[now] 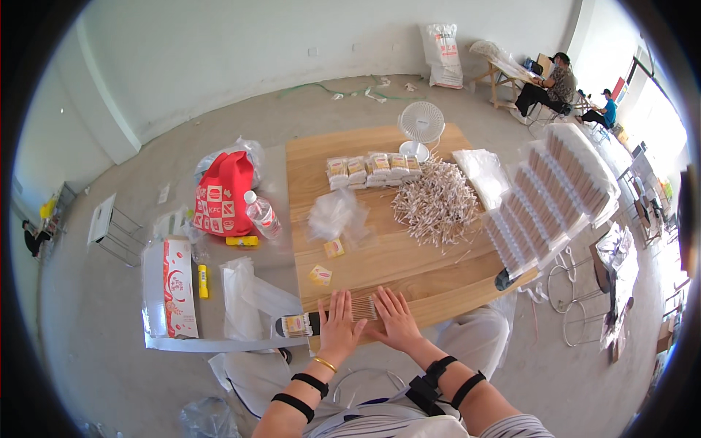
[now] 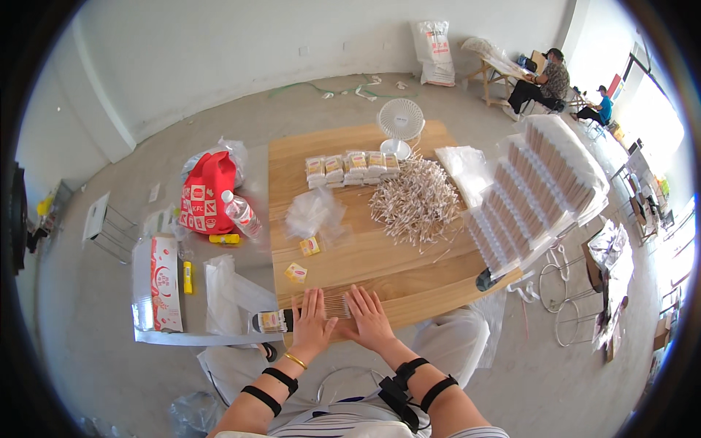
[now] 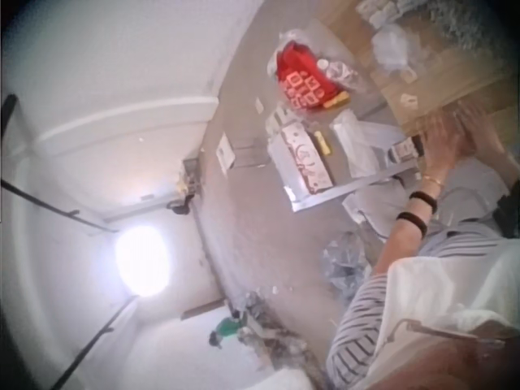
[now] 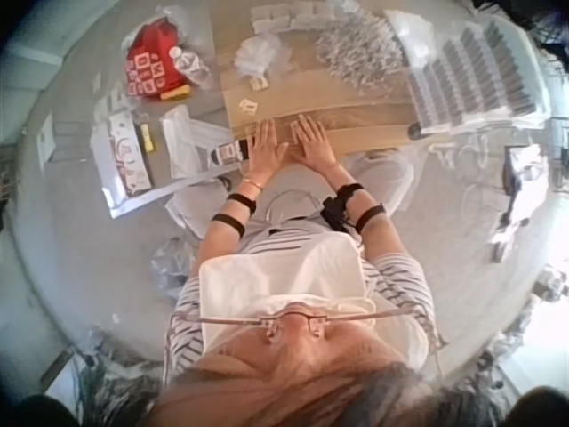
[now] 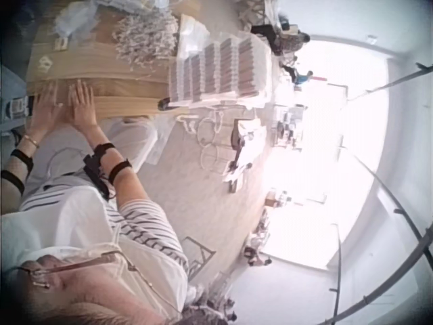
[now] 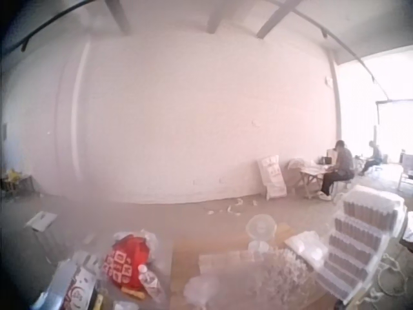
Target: The recorder is seen counting and placing medical or hygiene swabs into small plastic bags.
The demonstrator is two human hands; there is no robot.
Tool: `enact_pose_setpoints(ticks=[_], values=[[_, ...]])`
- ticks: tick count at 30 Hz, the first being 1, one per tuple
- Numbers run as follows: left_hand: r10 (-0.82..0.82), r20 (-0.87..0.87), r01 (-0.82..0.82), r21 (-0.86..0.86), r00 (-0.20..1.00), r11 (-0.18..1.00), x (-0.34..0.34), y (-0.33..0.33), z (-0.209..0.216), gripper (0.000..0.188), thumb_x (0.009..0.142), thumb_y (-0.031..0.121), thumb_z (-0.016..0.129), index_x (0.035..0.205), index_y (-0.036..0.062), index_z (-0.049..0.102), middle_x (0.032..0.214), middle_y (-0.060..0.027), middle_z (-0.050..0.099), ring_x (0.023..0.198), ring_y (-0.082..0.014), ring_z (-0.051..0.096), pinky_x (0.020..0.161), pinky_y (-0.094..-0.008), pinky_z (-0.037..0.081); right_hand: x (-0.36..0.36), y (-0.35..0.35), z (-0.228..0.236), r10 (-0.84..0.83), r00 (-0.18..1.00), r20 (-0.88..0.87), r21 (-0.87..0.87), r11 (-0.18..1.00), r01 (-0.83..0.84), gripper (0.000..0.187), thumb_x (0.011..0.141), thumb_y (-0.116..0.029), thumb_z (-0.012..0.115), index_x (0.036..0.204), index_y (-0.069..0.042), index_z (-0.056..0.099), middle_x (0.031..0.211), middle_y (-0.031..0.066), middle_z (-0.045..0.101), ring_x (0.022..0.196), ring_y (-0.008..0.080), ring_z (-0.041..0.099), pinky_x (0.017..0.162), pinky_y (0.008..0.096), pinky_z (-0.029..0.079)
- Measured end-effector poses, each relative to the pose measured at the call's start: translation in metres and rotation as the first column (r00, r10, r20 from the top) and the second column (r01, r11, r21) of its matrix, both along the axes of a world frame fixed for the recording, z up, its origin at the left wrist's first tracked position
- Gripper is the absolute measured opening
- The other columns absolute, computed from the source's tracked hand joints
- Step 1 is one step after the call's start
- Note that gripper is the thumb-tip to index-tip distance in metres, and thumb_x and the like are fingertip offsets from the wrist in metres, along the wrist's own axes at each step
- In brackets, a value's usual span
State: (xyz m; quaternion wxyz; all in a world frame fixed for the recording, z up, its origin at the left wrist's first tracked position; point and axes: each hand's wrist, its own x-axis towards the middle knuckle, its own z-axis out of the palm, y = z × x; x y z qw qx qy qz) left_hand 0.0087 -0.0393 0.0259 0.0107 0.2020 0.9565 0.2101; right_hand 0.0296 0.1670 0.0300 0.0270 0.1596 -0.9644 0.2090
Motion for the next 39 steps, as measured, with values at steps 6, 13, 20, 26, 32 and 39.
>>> enact_pose_setpoints(ticks=[6, 13, 20, 26, 32, 39], values=[[0.010, -0.062, -0.017, -0.113, 0.998, 0.993, -0.002, 0.004, -0.027, 0.092, 0.105, 0.063, 0.034, 0.159, -0.0104, 0.024, 0.170, -0.0245, 0.019, 0.160, -0.0360, 0.011, 0.126, -0.0625, 0.001, -0.011, -0.026, -0.025, -0.012, 0.999, -0.043, 0.103, 0.995, 0.017, 0.089, 0.097, -0.052, 0.056, 0.160, 0.004, 0.027, 0.167, 0.0269, 0.024, 0.157, 0.0400, 0.020, 0.129, 0.0517, 0.015], [0.064, -0.007, -0.065, -0.098, 0.998, 0.993, -0.001, -0.005, -0.014, 0.086, 0.106, 0.055, 0.039, 0.158, -0.0112, 0.025, 0.170, -0.0258, 0.018, 0.160, -0.0374, 0.010, 0.127, -0.0617, 0.003, -0.011, -0.027, -0.038, 0.004, 0.999, -0.033, 0.067, 0.998, -0.001, 0.083, 0.098, -0.044, 0.054, 0.160, 0.004, 0.025, 0.167, 0.0290, 0.022, 0.157, 0.0429, 0.019, 0.129, 0.0525, 0.015], [0.557, 0.053, -0.548, 0.275, 0.829, 0.790, 0.002, -0.134, -0.035, 0.071, 0.106, 0.048, 0.049, 0.150, -0.0075, 0.042, 0.151, -0.0277, 0.046, 0.141, -0.0394, 0.043, 0.120, -0.0600, 0.027, -0.006, -0.043, -0.028, 0.004, 1.000, -0.012, 0.118, 0.993, -0.003, 0.080, 0.099, -0.044, 0.054, 0.160, 0.002, 0.030, 0.168, 0.0262, 0.022, 0.159, 0.0374, 0.018, 0.130, 0.0495, 0.013], [0.506, 0.714, -0.874, 0.418, 0.484, 0.248, -0.016, -0.164, -0.080, 0.062, 0.104, 0.054, 0.056, 0.110, -0.0076, 0.067, 0.097, -0.0159, 0.071, 0.083, -0.0251, 0.065, 0.081, -0.0413, 0.052, -0.005, -0.095, -0.025, 0.080, 0.997, -0.010, 0.088, 0.993, -0.079, 0.078, 0.099, -0.042, 0.055, 0.160, 0.000, 0.030, 0.168, 0.0248, 0.024, 0.159, 0.0363, 0.019, 0.130, 0.0496, 0.013], [0.569, 0.609, -0.833, 0.408, 0.553, 0.372, -0.021, -0.140, -0.085, 0.064, 0.102, 0.054, 0.061, 0.098, -0.0086, 0.071, 0.088, -0.0103, 0.071, 0.080, -0.0178, 0.061, 0.074, -0.0364, 0.049, -0.002, -0.105, -0.029, 0.080, 0.997, -0.019, 0.071, 0.994, -0.078, 0.077, 0.097, -0.040, 0.057, 0.160, -0.004, 0.033, 0.169, 0.0220, 0.026, 0.158, 0.0353, 0.020, 0.129, 0.0510, 0.014], [0.448, 0.720, -0.825, 0.560, 0.530, 0.077, -0.016, -0.132, -0.089, 0.058, 0.104, 0.052, 0.060, 0.097, -0.0049, 0.070, 0.091, -0.0070, 0.070, 0.077, -0.0148, 0.061, 0.071, -0.0326, 0.052, -0.001, -0.131, -0.024, 0.062, 0.998, 0.007, 0.084, 0.995, -0.062, 0.082, 0.097, -0.051, 0.058, 0.162, -0.007, 0.033, 0.170, 0.0177, 0.025, 0.159, 0.0324, 0.018, 0.129, 0.0517, 0.013]])
